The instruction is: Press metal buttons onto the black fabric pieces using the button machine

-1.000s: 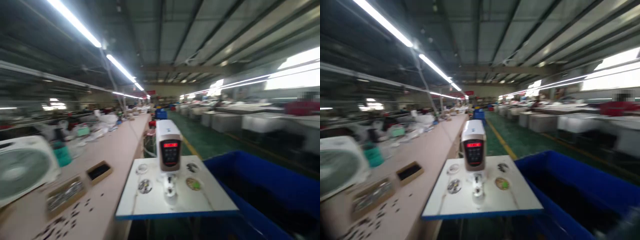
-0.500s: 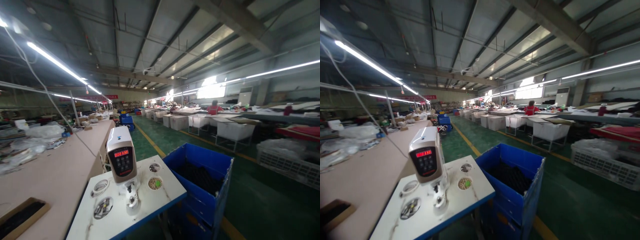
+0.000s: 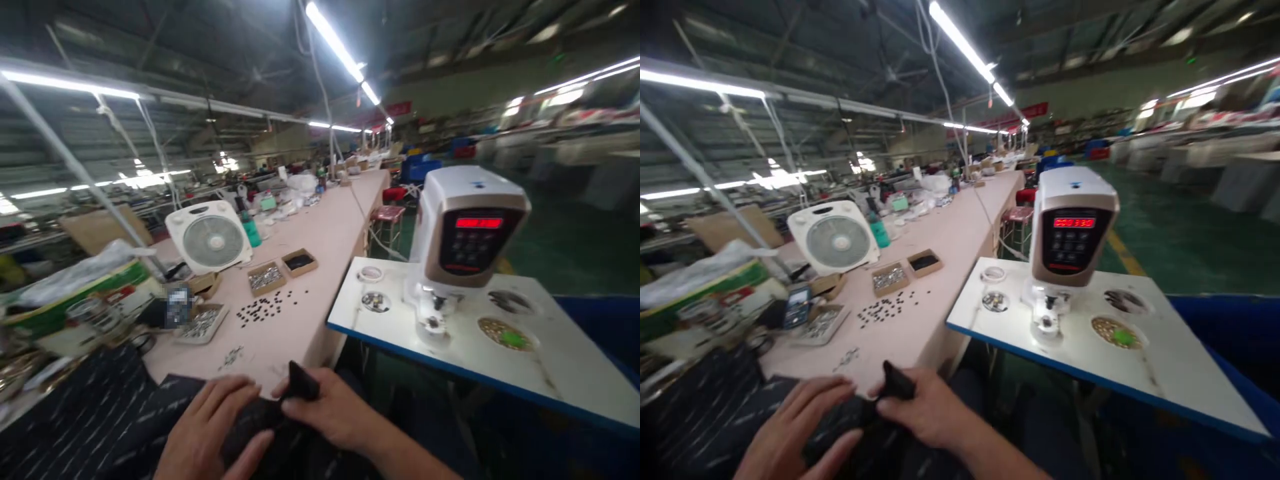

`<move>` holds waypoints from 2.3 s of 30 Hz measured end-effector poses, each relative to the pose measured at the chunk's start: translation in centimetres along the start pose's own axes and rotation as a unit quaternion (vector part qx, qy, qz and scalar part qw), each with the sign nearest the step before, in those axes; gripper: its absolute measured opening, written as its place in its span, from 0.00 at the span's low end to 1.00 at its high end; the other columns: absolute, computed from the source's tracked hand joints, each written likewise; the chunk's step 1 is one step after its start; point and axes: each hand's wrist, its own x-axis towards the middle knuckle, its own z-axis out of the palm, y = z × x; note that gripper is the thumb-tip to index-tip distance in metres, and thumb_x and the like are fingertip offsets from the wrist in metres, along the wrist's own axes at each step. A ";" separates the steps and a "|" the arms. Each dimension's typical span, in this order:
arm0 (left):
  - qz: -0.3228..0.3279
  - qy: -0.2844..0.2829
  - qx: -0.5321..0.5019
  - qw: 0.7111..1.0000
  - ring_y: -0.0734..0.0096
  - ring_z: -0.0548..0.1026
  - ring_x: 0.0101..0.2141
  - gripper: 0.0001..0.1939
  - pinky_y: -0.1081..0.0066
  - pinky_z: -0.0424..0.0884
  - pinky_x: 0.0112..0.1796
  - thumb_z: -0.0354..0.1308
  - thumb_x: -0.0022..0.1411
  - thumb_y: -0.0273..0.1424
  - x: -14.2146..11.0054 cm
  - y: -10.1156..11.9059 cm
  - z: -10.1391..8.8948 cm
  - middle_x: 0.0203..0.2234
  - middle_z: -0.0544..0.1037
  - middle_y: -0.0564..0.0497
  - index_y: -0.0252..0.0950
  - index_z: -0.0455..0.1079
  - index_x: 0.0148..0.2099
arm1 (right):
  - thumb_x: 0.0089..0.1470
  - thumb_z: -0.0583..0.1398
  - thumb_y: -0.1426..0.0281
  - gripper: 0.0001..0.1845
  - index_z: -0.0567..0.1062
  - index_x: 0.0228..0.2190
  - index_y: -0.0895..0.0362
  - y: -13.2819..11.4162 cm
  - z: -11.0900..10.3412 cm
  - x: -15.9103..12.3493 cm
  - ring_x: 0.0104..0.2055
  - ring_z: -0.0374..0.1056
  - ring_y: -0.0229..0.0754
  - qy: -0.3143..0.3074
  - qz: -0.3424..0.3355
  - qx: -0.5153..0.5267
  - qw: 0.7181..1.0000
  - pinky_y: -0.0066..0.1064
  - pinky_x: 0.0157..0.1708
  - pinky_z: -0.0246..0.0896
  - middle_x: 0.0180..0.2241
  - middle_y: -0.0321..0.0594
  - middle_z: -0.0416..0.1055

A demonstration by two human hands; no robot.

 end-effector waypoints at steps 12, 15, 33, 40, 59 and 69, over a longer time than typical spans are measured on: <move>-0.135 -0.440 -0.364 0.810 0.59 0.78 0.37 0.19 0.68 0.72 0.38 0.59 0.65 0.47 7.8 -0.8 2.5 0.37 0.82 0.50 0.35 0.76 0.43 | 0.56 0.65 0.53 0.27 0.76 0.53 0.54 -3.0 -8.9 -4.8 0.50 0.74 0.53 0.197 0.015 -0.267 0.943 0.47 0.54 0.67 0.48 0.43 0.78; -0.100 -0.379 -0.323 0.861 0.61 0.76 0.41 0.15 0.68 0.70 0.43 0.53 0.69 0.42 8.0 -0.7 2.9 0.40 0.81 0.52 0.37 0.74 0.44 | 0.54 0.67 0.56 0.39 0.66 0.62 0.55 -2.8 -9.4 -5.6 0.60 0.66 0.60 0.344 -0.050 -0.428 0.834 0.55 0.61 0.60 0.60 0.51 0.69; -0.006 -0.370 -0.023 0.929 0.57 0.75 0.42 0.14 0.65 0.66 0.40 0.63 0.56 0.28 8.7 0.7 4.5 0.40 0.79 0.51 0.40 0.72 0.46 | 0.62 0.60 0.73 0.06 0.78 0.35 0.57 -3.2 -7.3 -1.0 0.40 0.70 0.41 -0.056 -0.022 -0.488 0.871 0.29 0.39 0.59 0.37 0.40 0.76; 0.009 -0.256 -0.023 0.966 0.59 0.75 0.40 0.14 0.64 0.66 0.39 0.50 0.61 0.23 9.7 0.7 4.9 0.37 0.78 0.47 0.37 0.73 0.44 | 0.65 0.57 0.68 0.08 0.76 0.38 0.57 -3.9 -7.2 -1.3 0.39 0.70 0.41 -0.003 0.043 -0.392 0.919 0.30 0.38 0.57 0.36 0.37 0.76; -0.208 -0.428 -0.498 0.725 0.66 0.75 0.35 0.18 0.69 0.70 0.38 0.68 0.54 0.36 7.4 1.5 8.1 0.37 0.80 0.50 0.32 0.75 0.45 | 0.54 0.65 0.61 0.12 0.81 0.34 0.58 -3.0 -8.4 -3.1 0.36 0.71 0.42 -0.014 0.172 -0.247 0.953 0.28 0.34 0.62 0.31 0.36 0.77; -0.271 -0.393 -0.560 0.678 0.70 0.73 0.32 0.15 0.72 0.68 0.38 0.68 0.53 0.36 6.5 1.8 8.9 0.31 0.79 0.50 0.31 0.78 0.40 | 0.55 0.65 0.61 0.13 0.81 0.35 0.57 -2.6 -8.2 -3.1 0.35 0.70 0.41 -0.014 0.163 -0.254 0.953 0.27 0.33 0.61 0.31 0.35 0.76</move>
